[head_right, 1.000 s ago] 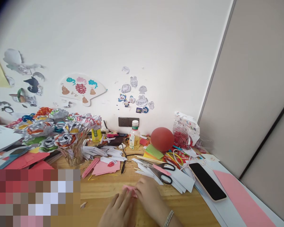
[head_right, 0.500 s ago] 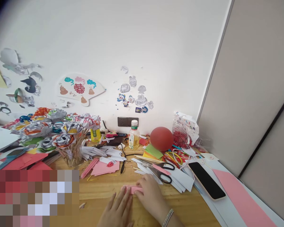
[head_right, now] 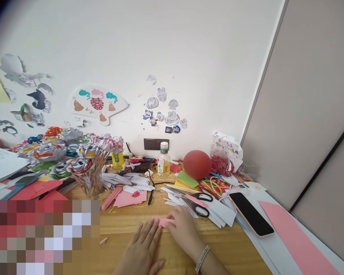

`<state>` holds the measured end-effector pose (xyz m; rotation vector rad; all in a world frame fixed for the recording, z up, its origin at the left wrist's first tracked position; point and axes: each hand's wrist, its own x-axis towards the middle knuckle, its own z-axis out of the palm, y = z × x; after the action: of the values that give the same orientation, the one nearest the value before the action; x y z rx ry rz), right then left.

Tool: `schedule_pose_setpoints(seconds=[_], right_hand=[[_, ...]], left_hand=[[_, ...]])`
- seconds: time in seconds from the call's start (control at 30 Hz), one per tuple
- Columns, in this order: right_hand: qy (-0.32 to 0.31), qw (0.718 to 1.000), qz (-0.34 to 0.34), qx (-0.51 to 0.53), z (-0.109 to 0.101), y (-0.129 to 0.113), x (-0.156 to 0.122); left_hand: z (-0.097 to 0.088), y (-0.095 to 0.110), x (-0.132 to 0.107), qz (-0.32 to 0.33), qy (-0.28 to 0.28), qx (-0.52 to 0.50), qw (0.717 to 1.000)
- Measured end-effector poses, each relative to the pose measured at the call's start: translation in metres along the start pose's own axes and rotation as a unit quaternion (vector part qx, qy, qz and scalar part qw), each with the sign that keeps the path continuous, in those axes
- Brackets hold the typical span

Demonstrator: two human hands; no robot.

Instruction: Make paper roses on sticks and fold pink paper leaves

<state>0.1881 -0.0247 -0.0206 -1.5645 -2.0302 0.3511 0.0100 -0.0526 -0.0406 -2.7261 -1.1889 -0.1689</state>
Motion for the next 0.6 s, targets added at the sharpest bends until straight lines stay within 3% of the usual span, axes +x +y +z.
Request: schedule_pose_setpoints(seconds=[0.37, 0.6], right_hand=[[0.011, 1.0, 0.012, -0.023, 0.004, 0.002, 0.002], [0.025, 0.999, 0.005, -0.037, 0.011, 0.007, 0.003]], left_hand=[[0.005, -0.008, 0.002, 0.004, 0.003, -0.048, 0.999], [-0.002, -0.006, 0.005, -0.005, -0.035, -0.054, 0.998]])
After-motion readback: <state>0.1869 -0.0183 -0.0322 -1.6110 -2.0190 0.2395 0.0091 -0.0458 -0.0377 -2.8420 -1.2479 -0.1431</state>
